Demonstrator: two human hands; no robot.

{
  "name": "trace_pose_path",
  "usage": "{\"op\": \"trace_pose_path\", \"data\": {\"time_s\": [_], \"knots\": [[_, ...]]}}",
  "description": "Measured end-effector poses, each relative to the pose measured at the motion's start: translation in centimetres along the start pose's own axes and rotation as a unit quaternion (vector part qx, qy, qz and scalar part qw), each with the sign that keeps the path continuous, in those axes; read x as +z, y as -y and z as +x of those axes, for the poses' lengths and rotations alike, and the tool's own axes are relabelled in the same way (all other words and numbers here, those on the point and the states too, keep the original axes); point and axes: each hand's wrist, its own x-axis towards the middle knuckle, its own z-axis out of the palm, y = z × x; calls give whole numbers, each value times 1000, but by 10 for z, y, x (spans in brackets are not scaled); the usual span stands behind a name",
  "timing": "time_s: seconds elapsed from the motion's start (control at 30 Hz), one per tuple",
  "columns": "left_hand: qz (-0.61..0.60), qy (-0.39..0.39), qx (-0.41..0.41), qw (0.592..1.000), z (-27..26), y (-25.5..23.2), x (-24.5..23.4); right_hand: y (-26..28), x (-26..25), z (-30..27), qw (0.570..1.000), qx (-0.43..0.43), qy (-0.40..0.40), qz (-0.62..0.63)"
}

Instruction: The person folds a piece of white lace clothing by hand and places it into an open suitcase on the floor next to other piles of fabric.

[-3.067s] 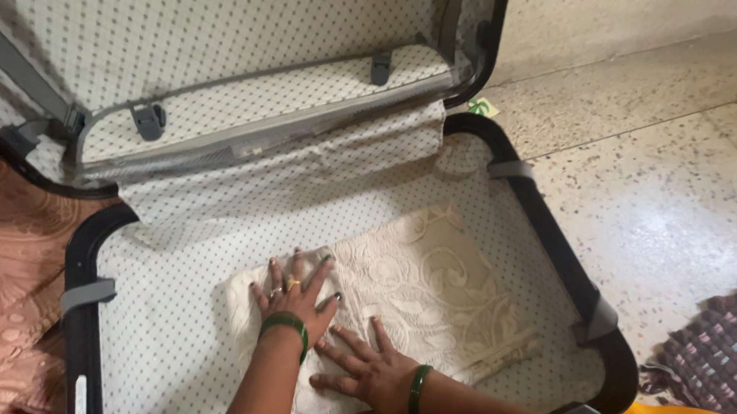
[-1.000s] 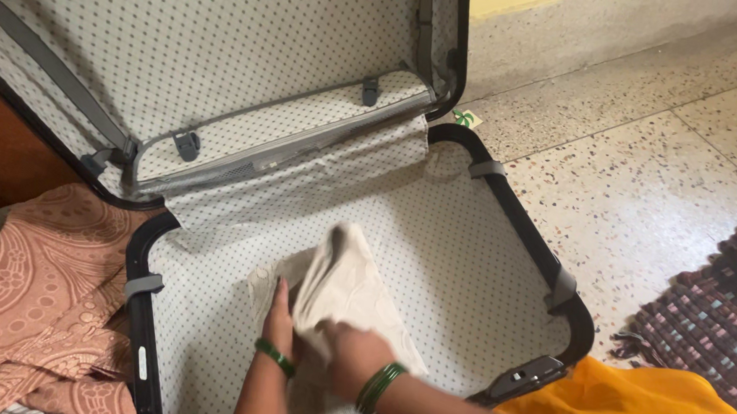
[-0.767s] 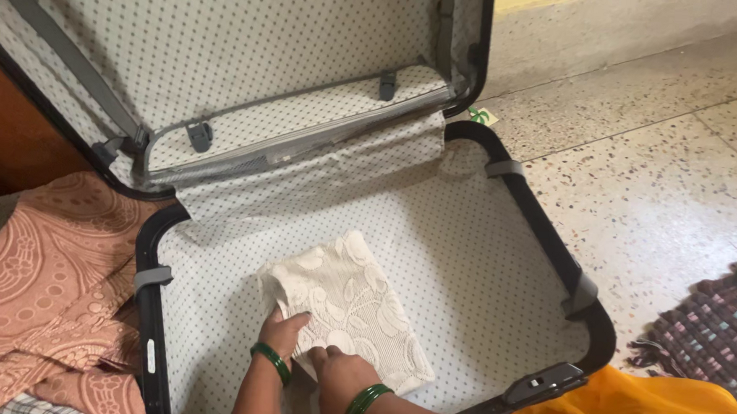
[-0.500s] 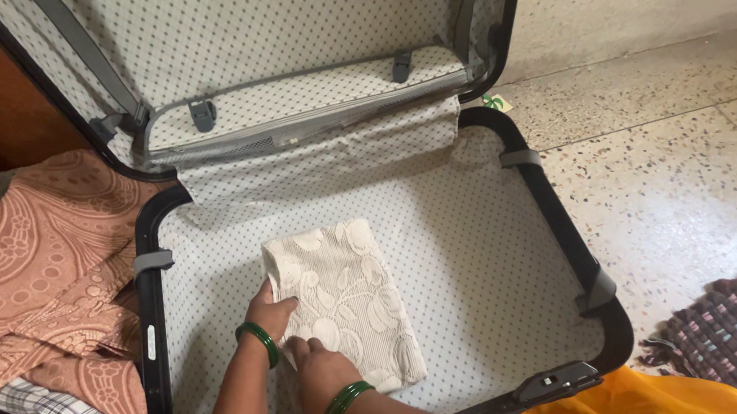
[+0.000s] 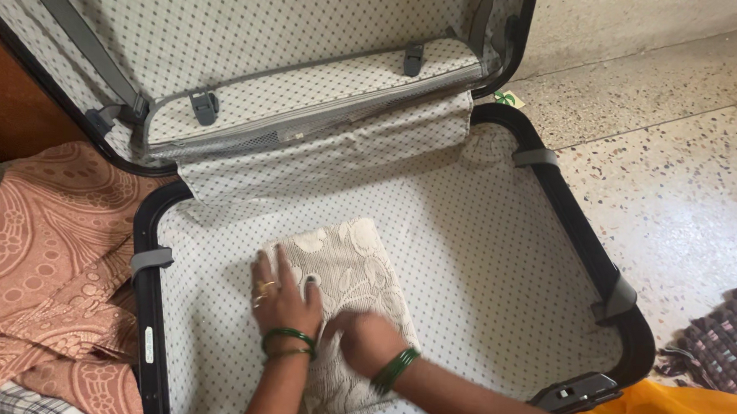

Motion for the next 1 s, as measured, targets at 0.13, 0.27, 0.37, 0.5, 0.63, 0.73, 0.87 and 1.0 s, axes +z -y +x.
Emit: {"op": "trace_pose_path", "data": {"time_s": [0.13,0.27,0.37,0.5,0.63,0.73,0.87,1.0], "knots": [[72,117,25,990,-6,-28,-2,-22,-30,24,983,-12,-133,-126],[101,236,-32,966,-10,-37,-1,-32,-37,35,974,69,-26,-213],[114,231,-41,965,-19,-28,10,-41,-32,36,959,107,27,-261],[118,241,-49,962,-21,-23,18,-44,-24,32,953,97,10,-285],[125,229,-45,964,-15,-30,10,-34,-26,43,952,137,15,-272],[136,235,-44,961,-4,-32,7,-27,-28,59,960,130,1,-247],[95,241,-122,958,8,-25,13,-22,-36,80,955,151,47,-253],[-18,117,-207,971,17,-13,30,-25,-36,98,955,194,15,-225]]}}
